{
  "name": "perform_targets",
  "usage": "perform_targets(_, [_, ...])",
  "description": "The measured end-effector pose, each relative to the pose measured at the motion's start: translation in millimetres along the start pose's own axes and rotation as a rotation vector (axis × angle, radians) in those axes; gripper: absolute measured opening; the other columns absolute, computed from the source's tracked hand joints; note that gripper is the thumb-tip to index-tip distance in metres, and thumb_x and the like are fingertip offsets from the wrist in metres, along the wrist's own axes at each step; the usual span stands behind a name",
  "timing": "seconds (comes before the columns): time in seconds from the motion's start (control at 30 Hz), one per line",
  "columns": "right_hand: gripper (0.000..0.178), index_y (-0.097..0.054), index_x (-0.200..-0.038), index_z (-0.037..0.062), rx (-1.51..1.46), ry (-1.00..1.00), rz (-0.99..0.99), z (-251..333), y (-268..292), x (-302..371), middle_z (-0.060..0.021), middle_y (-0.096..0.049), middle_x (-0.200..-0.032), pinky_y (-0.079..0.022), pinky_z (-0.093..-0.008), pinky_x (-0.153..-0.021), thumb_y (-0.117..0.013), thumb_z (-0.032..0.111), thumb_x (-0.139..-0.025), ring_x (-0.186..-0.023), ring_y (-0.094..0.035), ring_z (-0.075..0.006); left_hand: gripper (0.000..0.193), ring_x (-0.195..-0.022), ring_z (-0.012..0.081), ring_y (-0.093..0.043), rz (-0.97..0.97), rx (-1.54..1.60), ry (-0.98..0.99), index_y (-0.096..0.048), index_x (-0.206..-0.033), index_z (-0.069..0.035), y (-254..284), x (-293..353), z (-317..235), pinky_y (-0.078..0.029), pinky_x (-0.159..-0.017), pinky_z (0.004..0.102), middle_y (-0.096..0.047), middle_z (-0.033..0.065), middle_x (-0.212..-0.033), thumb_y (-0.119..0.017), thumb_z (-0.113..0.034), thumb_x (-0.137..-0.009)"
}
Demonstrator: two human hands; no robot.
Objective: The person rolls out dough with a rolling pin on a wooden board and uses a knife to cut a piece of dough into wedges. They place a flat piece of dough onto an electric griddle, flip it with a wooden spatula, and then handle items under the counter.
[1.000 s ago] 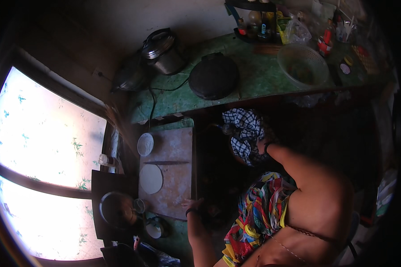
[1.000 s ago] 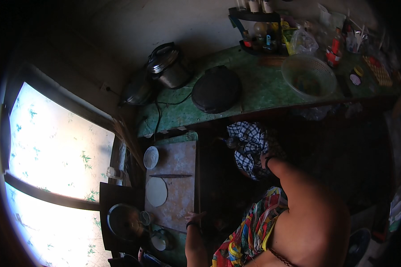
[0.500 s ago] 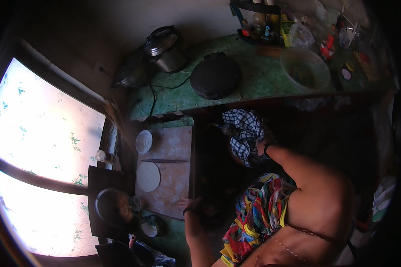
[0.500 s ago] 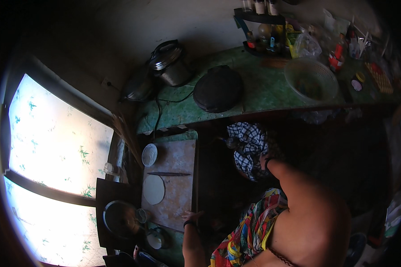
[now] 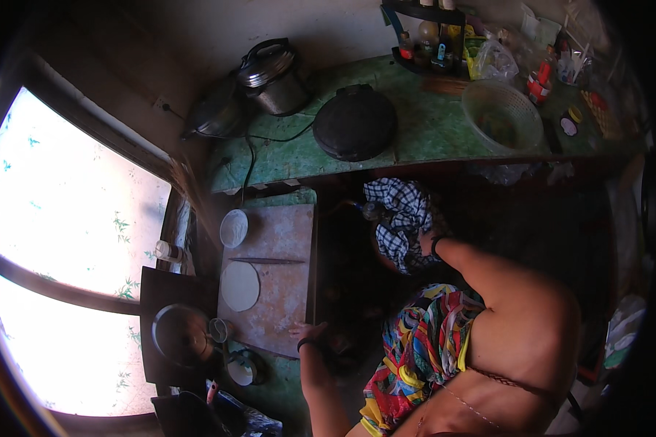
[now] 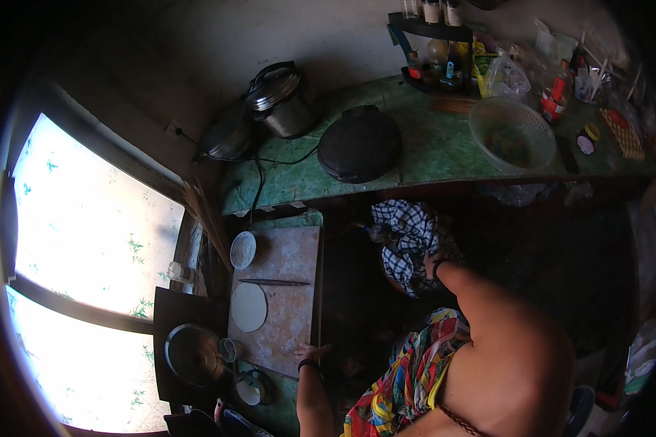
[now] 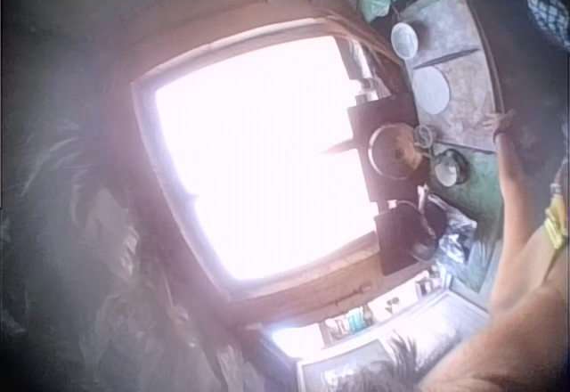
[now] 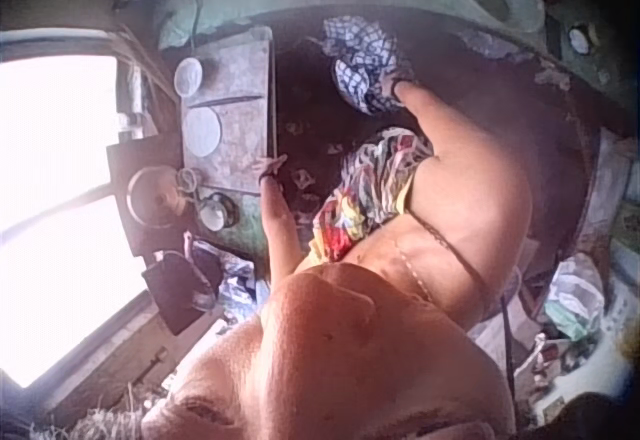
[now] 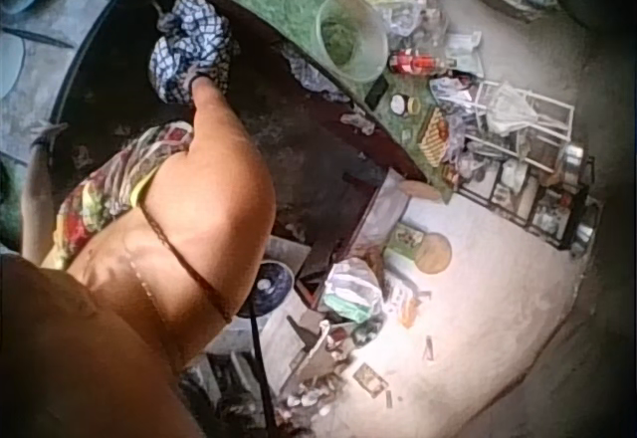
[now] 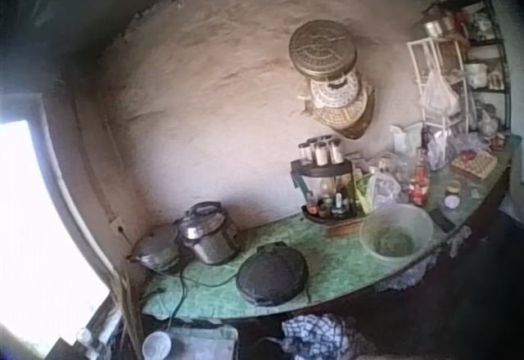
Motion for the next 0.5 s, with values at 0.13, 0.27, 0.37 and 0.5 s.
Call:
perform_targets(0.13, [0.109,0.004,-0.139,-0.0017,0.023,0.007,0.001,5,2,2,-0.0311,-0.046,-0.122,-0.035,-0.0491,-0.095,-0.064,0.049,-0.071,-0.111,-0.047,-0.0405,0.13,-0.133,0.0446,-0.006,0.005,0.016,0.005,0.003,-0.14,-0.004,-1,6,5,-0.017,-0.106,0.0499,0.003,0.0305,-0.142,-0.066,-0.072,-0.054])
perform_targets(0.27, [0.097,0.005,-0.141,0.007,-0.028,0.001,0.013,5,0,2,-0.0272,-0.04,-0.13,-0.029,-0.0559,-0.097,-0.056,0.043,-0.076,-0.111,-0.047,-0.0417,0.13,-0.132,0.0449,-0.006,-0.001,0.008,0.015,0.004,-0.14,-0.004,-2,4,6,-0.017,-0.106,0.0499,0.003,0.0307,-0.142,-0.066,-0.072,-0.053])
perform_targets(0.37, [0.097,0.006,-0.141,0.007,-0.035,-0.001,0.029,3,-5,-4,-0.0271,-0.04,-0.13,-0.029,-0.056,-0.097,-0.056,0.043,-0.076,-0.111,-0.047,-0.0419,0.131,-0.132,0.0451,-0.005,-0.01,0.011,0.015,0.004,-0.14,-0.004,-3,2,6,-0.017,-0.106,0.0504,0.002,0.0309,-0.142,-0.066,-0.072,-0.053])
perform_targets(0.5, [0.111,0.006,-0.139,-0.0023,0.032,0.008,-0.06,6,-3,-11,-0.0319,-0.048,-0.119,-0.035,-0.0497,-0.095,-0.065,0.049,-0.07,-0.108,-0.05,-0.0408,0.131,-0.132,0.0458,-0.005,-0.017,0.025,0.019,0.004,-0.14,-0.004,-6,-2,8,-0.018,-0.106,0.0514,0.002,0.0312,-0.142,-0.066,-0.071,-0.053])
Point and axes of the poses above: each hand's wrist, its own x-axis away from the middle knuckle, its own y-axis out of the back of the hand, z = x × y, the point moved 10 cm from there along -x, towards the middle knuckle
